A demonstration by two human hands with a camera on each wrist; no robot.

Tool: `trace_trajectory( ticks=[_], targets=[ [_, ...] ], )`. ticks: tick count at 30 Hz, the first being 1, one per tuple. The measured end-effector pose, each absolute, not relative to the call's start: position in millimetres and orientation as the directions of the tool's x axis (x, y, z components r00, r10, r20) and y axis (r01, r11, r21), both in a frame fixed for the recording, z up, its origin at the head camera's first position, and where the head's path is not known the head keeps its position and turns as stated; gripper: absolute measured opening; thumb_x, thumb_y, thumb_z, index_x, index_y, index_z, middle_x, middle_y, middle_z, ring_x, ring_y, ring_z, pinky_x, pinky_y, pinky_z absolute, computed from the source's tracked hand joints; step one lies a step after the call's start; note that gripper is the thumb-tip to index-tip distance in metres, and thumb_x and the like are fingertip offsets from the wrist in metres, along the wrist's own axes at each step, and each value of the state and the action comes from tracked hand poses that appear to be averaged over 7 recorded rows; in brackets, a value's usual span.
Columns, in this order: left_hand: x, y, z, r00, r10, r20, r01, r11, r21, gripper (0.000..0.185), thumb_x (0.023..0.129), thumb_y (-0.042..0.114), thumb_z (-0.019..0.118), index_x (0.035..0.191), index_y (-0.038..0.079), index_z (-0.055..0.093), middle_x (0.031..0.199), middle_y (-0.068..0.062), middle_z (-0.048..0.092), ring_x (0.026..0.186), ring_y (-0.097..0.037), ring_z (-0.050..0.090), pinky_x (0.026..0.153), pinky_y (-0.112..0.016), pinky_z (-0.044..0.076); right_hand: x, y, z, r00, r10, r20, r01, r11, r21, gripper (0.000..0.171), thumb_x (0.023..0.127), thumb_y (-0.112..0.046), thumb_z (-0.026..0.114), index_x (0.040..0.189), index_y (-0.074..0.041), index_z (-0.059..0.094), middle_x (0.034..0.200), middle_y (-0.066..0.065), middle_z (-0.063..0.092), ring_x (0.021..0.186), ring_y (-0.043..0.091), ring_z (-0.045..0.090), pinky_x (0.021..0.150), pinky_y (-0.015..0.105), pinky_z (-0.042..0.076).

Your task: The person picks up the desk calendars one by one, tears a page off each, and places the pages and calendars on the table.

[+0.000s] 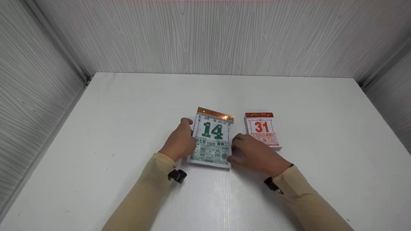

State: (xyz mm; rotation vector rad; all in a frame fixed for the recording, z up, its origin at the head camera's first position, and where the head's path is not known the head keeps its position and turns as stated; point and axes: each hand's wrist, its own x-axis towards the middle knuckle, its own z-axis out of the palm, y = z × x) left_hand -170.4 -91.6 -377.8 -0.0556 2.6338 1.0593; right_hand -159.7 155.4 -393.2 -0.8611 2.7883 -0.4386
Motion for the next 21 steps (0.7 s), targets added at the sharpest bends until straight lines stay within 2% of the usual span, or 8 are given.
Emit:
trace_trajectory(
  ticks=[3, 5, 7, 12, 15, 21],
  targets=[
    [-170.8, -90.3, -378.8, -0.952, 0.096, -0.29, -0.131, 0.73, 0.67, 0.065, 0.097, -0.001, 0.046, 0.159, -0.001, 0.027, 0.14, -0.018, 0.049, 0.116, -0.028, 0.054, 0.106, -0.044, 0.045, -160.6, 157.1, -393.9, -0.805, -0.586, -0.094, -0.532, 0.783, -0.322, 0.039, 0.097, -0.033, 0.073, 0.127, -0.009, 0.071, 0.121, 0.003, 0.065, 0.107, 0.02, 0.059, 0.098, 0.038, 0.053],
    [-170.6, -90.5, -378.8, -0.951, 0.103, -0.293, -0.135, 0.713, 0.688, 0.063, 0.096, -0.003, 0.046, 0.157, -0.002, 0.031, 0.137, -0.017, 0.048, 0.115, -0.028, 0.054, 0.104, -0.043, 0.045, -161.5, 158.4, -393.6, -0.798, -0.596, -0.093, -0.544, 0.777, -0.317, 0.032, 0.099, -0.028, 0.07, 0.126, -0.009, 0.072, 0.122, 0.003, 0.066, 0.109, 0.02, 0.061, 0.099, 0.038, 0.053],
    [-170.3, -91.6, -378.6, -0.948, 0.105, -0.299, -0.15, 0.683, 0.714, 0.059, 0.096, -0.004, 0.045, 0.153, -0.002, 0.035, 0.133, -0.015, 0.05, 0.114, -0.027, 0.055, 0.103, -0.043, 0.046, -162.5, 160.1, -393.3, -0.79, -0.607, -0.086, -0.554, 0.767, -0.325, 0.026, 0.101, -0.019, 0.067, 0.123, -0.008, 0.074, 0.123, 0.005, 0.066, 0.112, 0.022, 0.062, 0.1, 0.039, 0.053],
    [-168.3, -92.7, -376.3, -0.945, 0.131, -0.299, -0.139, 0.667, 0.732, 0.058, 0.095, -0.005, 0.042, 0.152, -0.001, 0.03, 0.134, -0.017, 0.057, 0.115, -0.027, 0.057, 0.101, -0.043, 0.045, -164.8, 163.7, -391.5, -0.791, -0.606, -0.085, -0.541, 0.757, -0.366, 0.023, 0.1, -0.006, 0.062, 0.119, -0.006, 0.076, 0.125, 0.007, 0.065, 0.119, 0.026, 0.063, 0.103, 0.042, 0.052],
    [-167.0, -91.8, -373.8, -0.944, 0.158, -0.29, -0.11, 0.678, 0.727, 0.059, 0.095, -0.004, 0.042, 0.152, -0.002, 0.028, 0.138, -0.02, 0.057, 0.116, -0.028, 0.058, 0.098, -0.042, 0.045, -165.5, 165.4, -390.3, -0.797, -0.597, -0.091, -0.531, 0.764, -0.366, 0.023, 0.101, -0.005, 0.061, 0.118, -0.006, 0.076, 0.126, 0.007, 0.065, 0.121, 0.025, 0.063, 0.104, 0.041, 0.052],
    [-165.4, -90.7, -371.0, -0.947, 0.182, -0.266, -0.085, 0.657, 0.749, 0.057, 0.095, -0.002, 0.046, 0.15, 0.001, 0.032, 0.148, -0.019, 0.051, 0.126, -0.028, 0.054, 0.105, -0.045, 0.044, -165.7, 166.5, -389.1, -0.794, -0.6, -0.094, -0.546, 0.773, -0.324, 0.021, 0.102, -0.012, 0.064, 0.118, -0.007, 0.076, 0.122, 0.005, 0.067, 0.115, 0.023, 0.064, 0.101, 0.04, 0.053]
  ],
)
